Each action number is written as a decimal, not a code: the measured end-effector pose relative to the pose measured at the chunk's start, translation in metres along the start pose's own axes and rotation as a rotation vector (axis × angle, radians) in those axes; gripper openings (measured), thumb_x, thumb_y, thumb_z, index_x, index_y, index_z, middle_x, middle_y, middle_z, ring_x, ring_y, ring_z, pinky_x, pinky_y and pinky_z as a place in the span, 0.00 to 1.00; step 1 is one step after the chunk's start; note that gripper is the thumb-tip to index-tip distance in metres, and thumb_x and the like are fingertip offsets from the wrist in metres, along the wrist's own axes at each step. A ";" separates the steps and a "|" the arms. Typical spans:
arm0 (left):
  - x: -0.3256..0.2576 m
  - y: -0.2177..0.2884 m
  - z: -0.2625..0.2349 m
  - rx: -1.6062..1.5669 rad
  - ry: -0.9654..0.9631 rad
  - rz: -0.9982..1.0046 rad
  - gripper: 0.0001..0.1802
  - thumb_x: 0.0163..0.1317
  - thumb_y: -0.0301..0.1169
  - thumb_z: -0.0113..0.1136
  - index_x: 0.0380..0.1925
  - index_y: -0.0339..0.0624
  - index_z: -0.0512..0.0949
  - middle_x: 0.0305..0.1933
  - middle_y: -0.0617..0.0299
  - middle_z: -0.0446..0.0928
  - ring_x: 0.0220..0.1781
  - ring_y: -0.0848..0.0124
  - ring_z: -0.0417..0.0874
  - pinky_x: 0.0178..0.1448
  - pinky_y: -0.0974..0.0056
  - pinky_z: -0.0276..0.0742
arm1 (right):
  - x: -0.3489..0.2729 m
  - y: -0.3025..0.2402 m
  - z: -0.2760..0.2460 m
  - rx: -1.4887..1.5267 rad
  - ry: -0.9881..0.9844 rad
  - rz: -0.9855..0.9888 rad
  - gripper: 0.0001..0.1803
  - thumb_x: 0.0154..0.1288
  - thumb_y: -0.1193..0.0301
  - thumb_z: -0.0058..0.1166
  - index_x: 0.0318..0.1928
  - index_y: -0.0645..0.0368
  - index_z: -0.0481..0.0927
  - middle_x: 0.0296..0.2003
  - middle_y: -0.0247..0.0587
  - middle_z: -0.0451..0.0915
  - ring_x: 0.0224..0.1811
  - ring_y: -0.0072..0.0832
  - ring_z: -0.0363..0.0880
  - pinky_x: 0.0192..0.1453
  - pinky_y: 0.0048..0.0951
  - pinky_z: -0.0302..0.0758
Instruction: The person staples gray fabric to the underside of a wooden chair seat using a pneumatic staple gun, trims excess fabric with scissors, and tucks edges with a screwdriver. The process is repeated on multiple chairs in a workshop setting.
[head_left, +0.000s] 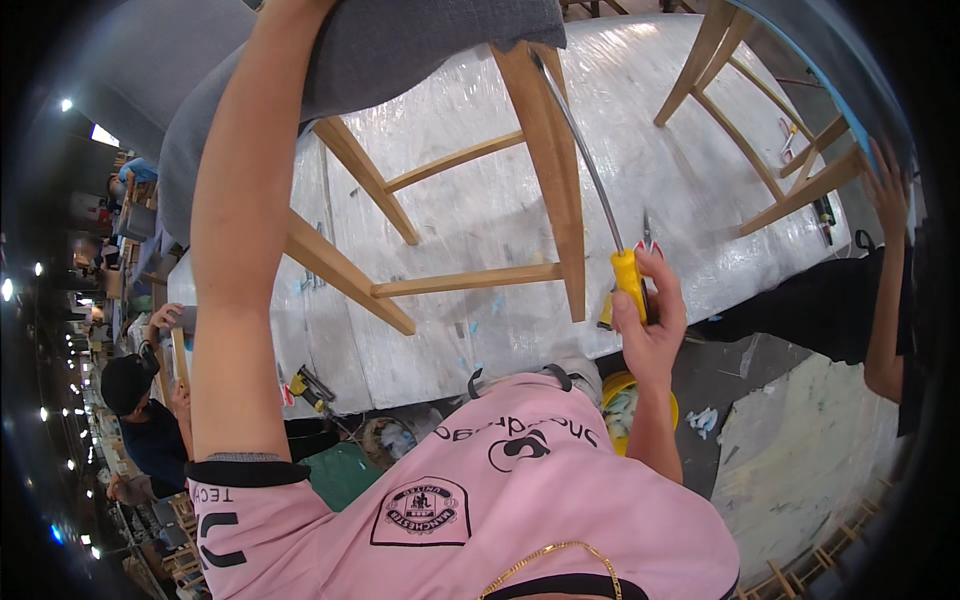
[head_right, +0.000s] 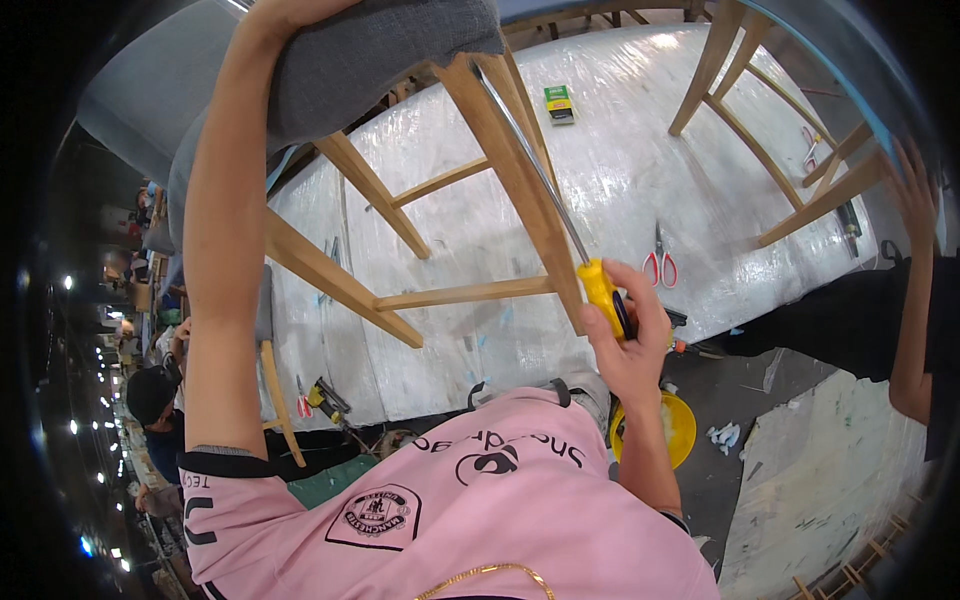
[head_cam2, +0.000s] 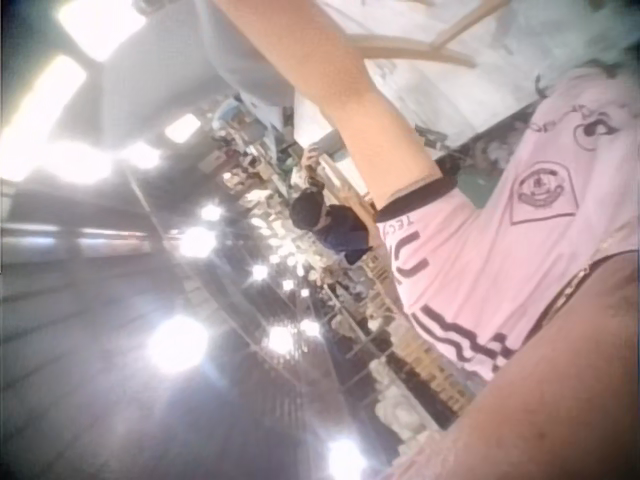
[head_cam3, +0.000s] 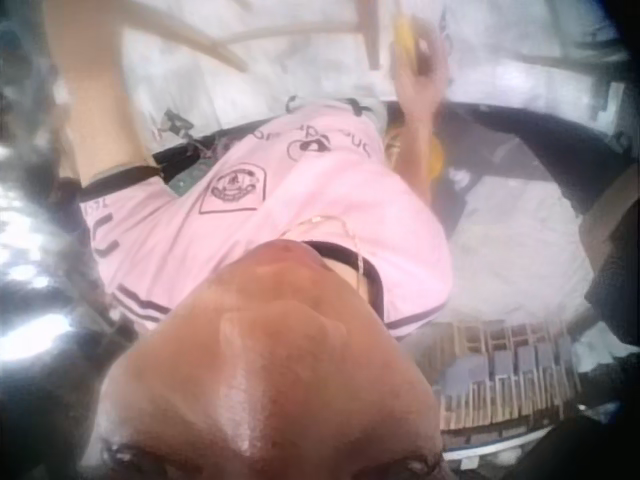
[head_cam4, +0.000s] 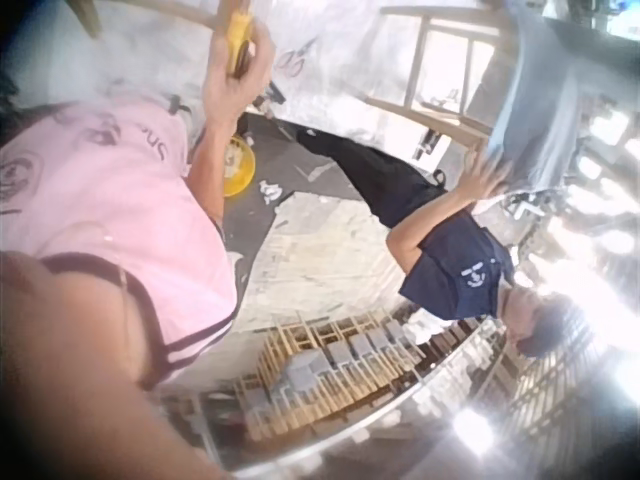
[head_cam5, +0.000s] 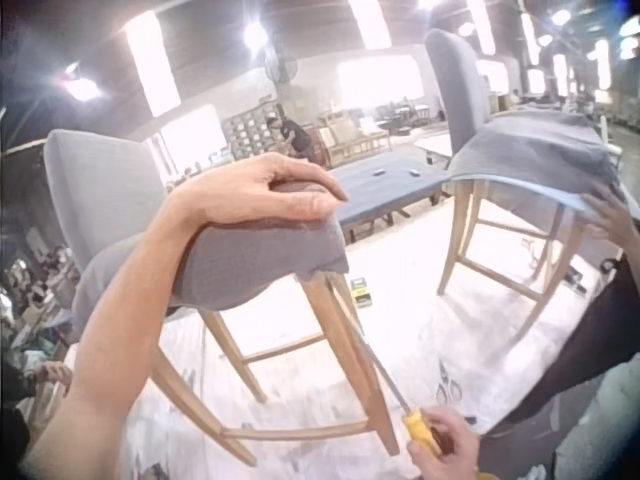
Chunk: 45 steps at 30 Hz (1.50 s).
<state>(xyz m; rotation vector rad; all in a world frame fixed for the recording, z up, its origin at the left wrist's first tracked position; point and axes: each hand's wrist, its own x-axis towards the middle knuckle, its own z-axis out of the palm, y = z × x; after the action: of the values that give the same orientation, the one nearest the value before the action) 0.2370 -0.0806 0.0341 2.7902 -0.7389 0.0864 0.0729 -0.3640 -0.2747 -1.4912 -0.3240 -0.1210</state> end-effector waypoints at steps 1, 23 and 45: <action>-0.001 -0.001 -0.001 0.003 -0.024 0.031 0.36 0.62 0.63 0.63 0.58 0.47 0.84 0.59 0.49 0.82 0.64 0.56 0.79 0.68 0.53 0.72 | -0.005 0.001 -0.009 -0.050 -0.004 -0.015 0.25 0.68 0.69 0.68 0.62 0.63 0.77 0.45 0.34 0.81 0.29 0.13 0.70 0.31 0.17 0.66; 0.005 -0.013 -0.003 -0.026 -0.042 0.055 0.34 0.58 0.62 0.68 0.56 0.51 0.84 0.60 0.51 0.81 0.65 0.54 0.77 0.69 0.50 0.68 | 0.015 -0.028 0.004 -0.142 0.030 -0.131 0.21 0.67 0.73 0.68 0.58 0.66 0.82 0.46 0.47 0.85 0.44 0.30 0.82 0.52 0.28 0.76; -0.002 -0.005 0.004 -0.102 -0.052 0.016 0.33 0.54 0.54 0.72 0.55 0.47 0.79 0.53 0.54 0.82 0.56 0.60 0.82 0.60 0.58 0.76 | 0.072 0.074 0.044 0.029 0.058 -0.498 0.19 0.70 0.74 0.66 0.58 0.60 0.79 0.50 0.51 0.82 0.46 0.29 0.82 0.49 0.25 0.77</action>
<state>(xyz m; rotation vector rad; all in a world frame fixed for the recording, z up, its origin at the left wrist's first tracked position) 0.2381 -0.0769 0.0288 2.6995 -0.7565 -0.0201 0.1561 -0.3060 -0.3224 -1.3499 -0.6425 -0.5525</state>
